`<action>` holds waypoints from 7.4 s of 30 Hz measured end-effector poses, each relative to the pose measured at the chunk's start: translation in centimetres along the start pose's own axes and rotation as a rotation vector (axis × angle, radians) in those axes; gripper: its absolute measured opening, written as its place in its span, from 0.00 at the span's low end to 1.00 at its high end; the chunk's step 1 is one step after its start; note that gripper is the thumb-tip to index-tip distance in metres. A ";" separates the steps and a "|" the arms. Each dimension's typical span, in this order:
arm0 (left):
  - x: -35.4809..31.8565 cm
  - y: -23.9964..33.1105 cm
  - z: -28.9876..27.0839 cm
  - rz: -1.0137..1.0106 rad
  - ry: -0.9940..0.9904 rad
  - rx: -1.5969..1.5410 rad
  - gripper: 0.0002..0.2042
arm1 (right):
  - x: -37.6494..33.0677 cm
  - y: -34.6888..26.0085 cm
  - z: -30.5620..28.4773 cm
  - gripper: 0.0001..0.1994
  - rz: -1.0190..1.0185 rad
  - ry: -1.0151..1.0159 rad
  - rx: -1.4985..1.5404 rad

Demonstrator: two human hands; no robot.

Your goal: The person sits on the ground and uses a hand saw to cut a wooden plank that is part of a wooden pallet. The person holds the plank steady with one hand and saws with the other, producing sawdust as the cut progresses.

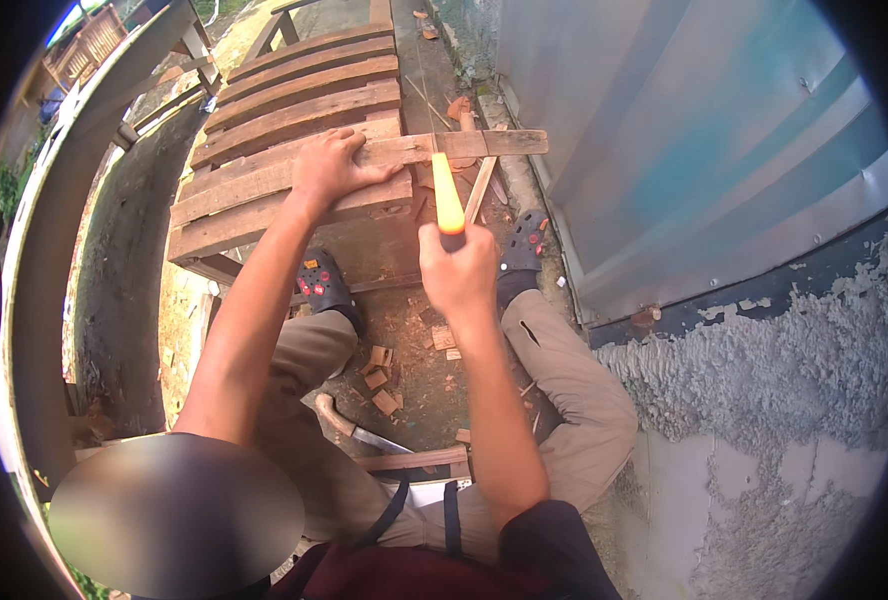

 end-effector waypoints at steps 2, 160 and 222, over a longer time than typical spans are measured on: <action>0.0 -0.1 0.2 -0.032 -0.041 -0.013 0.38 | -4.9 1.7 -1.1 0.15 0.010 0.004 0.071; 1.0 0.6 0.1 -0.114 -0.034 -0.072 0.40 | 4.8 -1.0 0.7 0.14 -0.028 0.017 0.012; -0.2 1.0 -0.1 -0.074 0.059 -0.042 0.35 | -8.3 6.1 -1.3 0.11 -0.140 -0.023 0.144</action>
Point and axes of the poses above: each hand's wrist, its own x-axis towards the middle knuckle, its own z-axis out of the palm, y = z × x, the point moved 6 cm from there along x, towards the middle knuckle, and after that the axes turned 9 degrees about -y, right-handed, at the moved point
